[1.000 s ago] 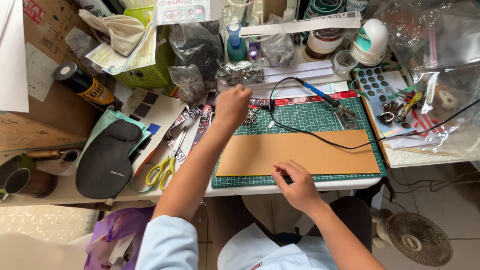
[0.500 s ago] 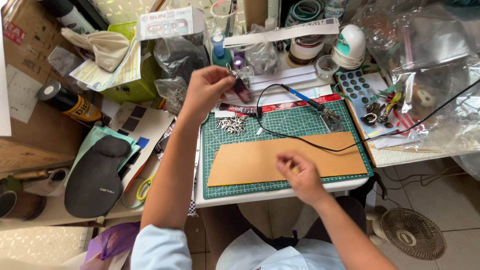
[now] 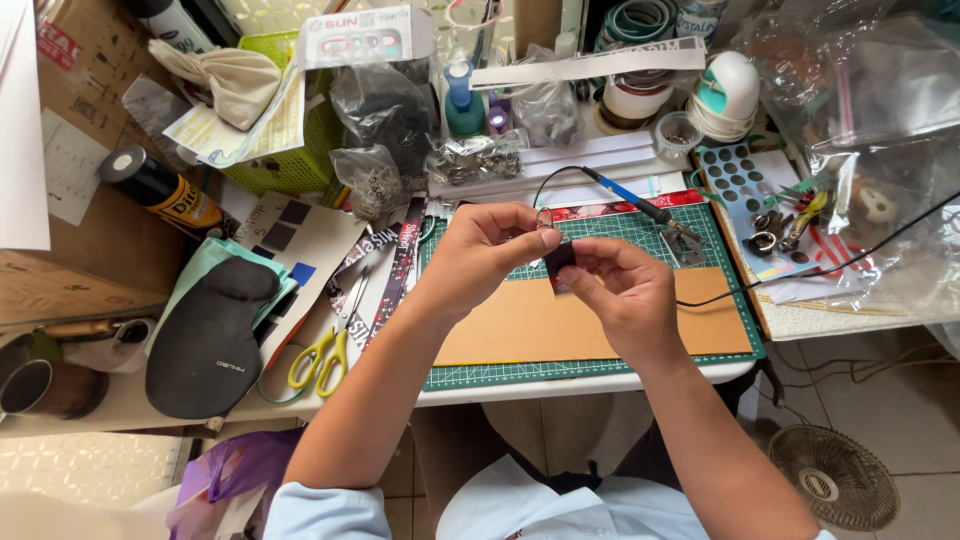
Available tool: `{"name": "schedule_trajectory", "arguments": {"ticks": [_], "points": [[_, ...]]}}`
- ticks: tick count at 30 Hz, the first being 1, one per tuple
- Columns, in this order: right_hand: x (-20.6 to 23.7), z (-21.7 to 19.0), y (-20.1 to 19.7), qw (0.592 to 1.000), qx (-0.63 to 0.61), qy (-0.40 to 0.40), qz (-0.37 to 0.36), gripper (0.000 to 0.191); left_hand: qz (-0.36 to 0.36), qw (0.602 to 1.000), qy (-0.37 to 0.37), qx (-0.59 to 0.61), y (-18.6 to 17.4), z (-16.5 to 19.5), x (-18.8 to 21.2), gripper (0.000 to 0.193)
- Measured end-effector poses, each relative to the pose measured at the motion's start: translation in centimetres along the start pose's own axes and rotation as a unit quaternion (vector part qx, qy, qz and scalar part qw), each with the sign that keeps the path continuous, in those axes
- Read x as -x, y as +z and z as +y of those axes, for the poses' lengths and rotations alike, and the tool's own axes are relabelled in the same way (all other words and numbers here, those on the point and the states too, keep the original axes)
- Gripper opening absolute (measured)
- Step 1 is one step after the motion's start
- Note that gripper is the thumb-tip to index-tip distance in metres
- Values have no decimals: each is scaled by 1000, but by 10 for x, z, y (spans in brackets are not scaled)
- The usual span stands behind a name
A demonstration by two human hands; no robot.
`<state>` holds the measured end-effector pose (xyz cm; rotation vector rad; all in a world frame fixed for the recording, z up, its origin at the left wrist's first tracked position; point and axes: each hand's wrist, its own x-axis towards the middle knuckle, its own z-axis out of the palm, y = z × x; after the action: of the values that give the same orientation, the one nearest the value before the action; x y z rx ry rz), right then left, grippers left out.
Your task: The person assembles a lanyard by attaching a metal clasp to a patterned fabric strap using a soldering iron to seal the strap ends. They fold the strap, insert the clasp, and apply heat to secure it, repeating the process for both ends of the strap.
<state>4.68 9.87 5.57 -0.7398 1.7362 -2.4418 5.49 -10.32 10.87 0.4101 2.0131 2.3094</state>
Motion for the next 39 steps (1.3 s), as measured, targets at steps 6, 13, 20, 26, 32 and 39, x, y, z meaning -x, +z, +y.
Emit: {"name": "schedule_trajectory", "arguments": {"ticks": [6, 13, 20, 26, 32, 39], "points": [[13, 8, -3, 997, -23, 53, 43, 22, 17, 998, -39, -41, -4, -8, 4, 20], [9, 17, -14, 999, -37, 13, 30, 14, 9, 998, -34, -44, -6, -8, 8, 21], [38, 31, -75, 977, -103, -6, 188, 9, 64, 992, -61, -95, -35, -19, 12, 18], [116, 56, -100, 978, -31, 68, 193, 10, 163, 985, -61, 16, -101, -81, -34, 33], [172, 77, -133, 961, -51, 148, 228, 11, 286, 916, -117, -256, -133, -134, -55, 35], [208, 89, -170, 933, 34, 188, 304, 16, 52, 737, 156, -656, -61, -151, -108, 19]]}}
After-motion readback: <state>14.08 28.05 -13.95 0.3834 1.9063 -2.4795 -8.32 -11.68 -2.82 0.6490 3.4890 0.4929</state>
